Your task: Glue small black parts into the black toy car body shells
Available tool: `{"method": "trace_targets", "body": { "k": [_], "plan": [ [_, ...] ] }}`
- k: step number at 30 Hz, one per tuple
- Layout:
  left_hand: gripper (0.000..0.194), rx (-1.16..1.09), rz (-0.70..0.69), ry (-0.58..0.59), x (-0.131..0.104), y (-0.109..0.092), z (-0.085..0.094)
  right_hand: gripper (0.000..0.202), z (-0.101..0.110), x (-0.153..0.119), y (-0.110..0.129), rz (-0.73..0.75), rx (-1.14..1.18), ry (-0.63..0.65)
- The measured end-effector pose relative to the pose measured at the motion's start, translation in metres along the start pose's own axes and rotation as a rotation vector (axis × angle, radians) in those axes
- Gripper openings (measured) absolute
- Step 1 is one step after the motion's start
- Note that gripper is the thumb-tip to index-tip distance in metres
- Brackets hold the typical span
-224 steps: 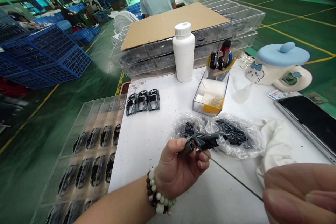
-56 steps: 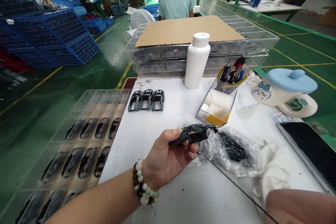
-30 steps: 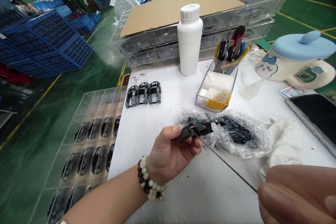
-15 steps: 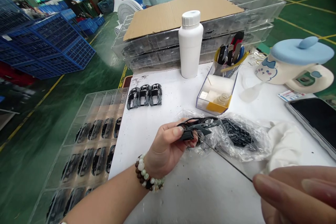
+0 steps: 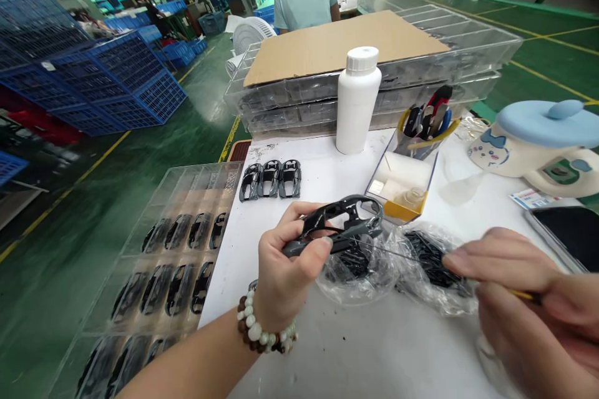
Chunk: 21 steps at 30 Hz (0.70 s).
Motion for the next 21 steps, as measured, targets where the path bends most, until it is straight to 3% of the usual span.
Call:
{"method": "trace_targets", "body": {
  "k": [3, 6, 9, 16, 21],
  "plan": [
    [0.006, 0.068, -0.087, -0.054, -0.004, -0.003, 0.004, 0.029, -0.013, 0.000, -0.010, -0.102, 0.263, 0.029],
    [0.008, 0.161, -0.184, -0.107, -0.006, -0.011, 0.005, 0.021, -0.027, 0.004, -0.019, -0.248, 0.416, 0.173],
    [0.008, 0.344, -0.319, -0.120, -0.009, -0.025, 0.002, 0.012, -0.030, 0.011, -0.023, -0.299, 0.397, 0.366],
    [0.007, 0.561, -0.527, -0.085, -0.022, -0.035, -0.003, 0.021, -0.015, 0.032, -0.020, 0.067, 0.127, 0.597],
    [0.011, 0.603, -0.597, -0.094, -0.027, -0.032, -0.005, 0.022, -0.025, 0.036, -0.019, 0.183, 0.093, 0.737]
  ]
}}
Point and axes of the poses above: each hand's wrist, its own x-axis towards the middle knuckle, its own z-axis out of the back of the hand, y = z × x, the point moved 5 cm from there along x, towards the middle knuckle, and after that the axes turned 3 degrees about -y, right-handed, at the moved point
